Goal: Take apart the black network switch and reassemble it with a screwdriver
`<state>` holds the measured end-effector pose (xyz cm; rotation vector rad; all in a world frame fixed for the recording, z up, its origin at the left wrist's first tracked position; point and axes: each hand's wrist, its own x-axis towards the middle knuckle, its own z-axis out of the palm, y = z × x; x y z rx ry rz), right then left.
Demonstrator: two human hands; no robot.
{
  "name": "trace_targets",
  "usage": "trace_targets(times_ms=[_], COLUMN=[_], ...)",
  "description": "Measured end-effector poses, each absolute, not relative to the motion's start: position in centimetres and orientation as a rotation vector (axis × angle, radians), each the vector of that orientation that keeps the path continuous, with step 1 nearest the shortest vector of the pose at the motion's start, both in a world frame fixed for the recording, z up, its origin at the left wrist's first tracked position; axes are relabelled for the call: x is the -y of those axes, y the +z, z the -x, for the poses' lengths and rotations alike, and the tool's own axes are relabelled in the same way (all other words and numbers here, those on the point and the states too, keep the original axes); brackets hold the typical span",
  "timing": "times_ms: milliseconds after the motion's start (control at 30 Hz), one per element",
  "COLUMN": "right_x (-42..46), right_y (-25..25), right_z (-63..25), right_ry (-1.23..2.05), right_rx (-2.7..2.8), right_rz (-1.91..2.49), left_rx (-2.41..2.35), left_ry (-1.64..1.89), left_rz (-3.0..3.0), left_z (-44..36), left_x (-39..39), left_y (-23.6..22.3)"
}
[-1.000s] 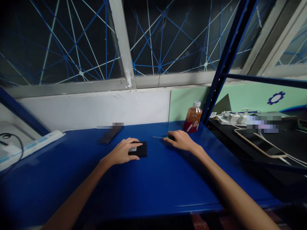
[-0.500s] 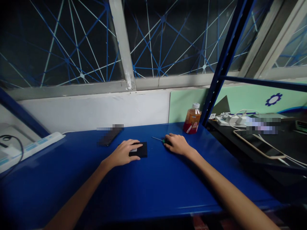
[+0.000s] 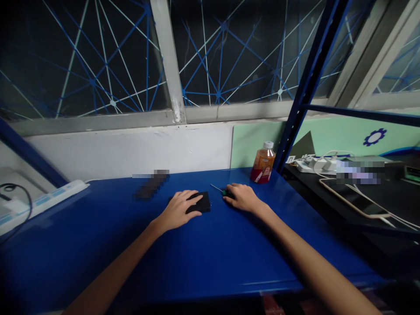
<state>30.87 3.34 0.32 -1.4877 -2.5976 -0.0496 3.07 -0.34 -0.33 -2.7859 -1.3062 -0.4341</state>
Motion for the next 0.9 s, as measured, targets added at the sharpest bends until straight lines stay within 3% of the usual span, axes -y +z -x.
trace_targets(times_ms=[900], right_x=[-3.3], right_y=[0.1], right_z=[-30.8], right_ry=[-0.084], right_rx=[2.621], right_rz=[1.492], left_rx=[1.307], left_ry=[-0.431], left_rz=[2.828], left_z=[-3.8], left_x=[0.5], left_y=[-0.5])
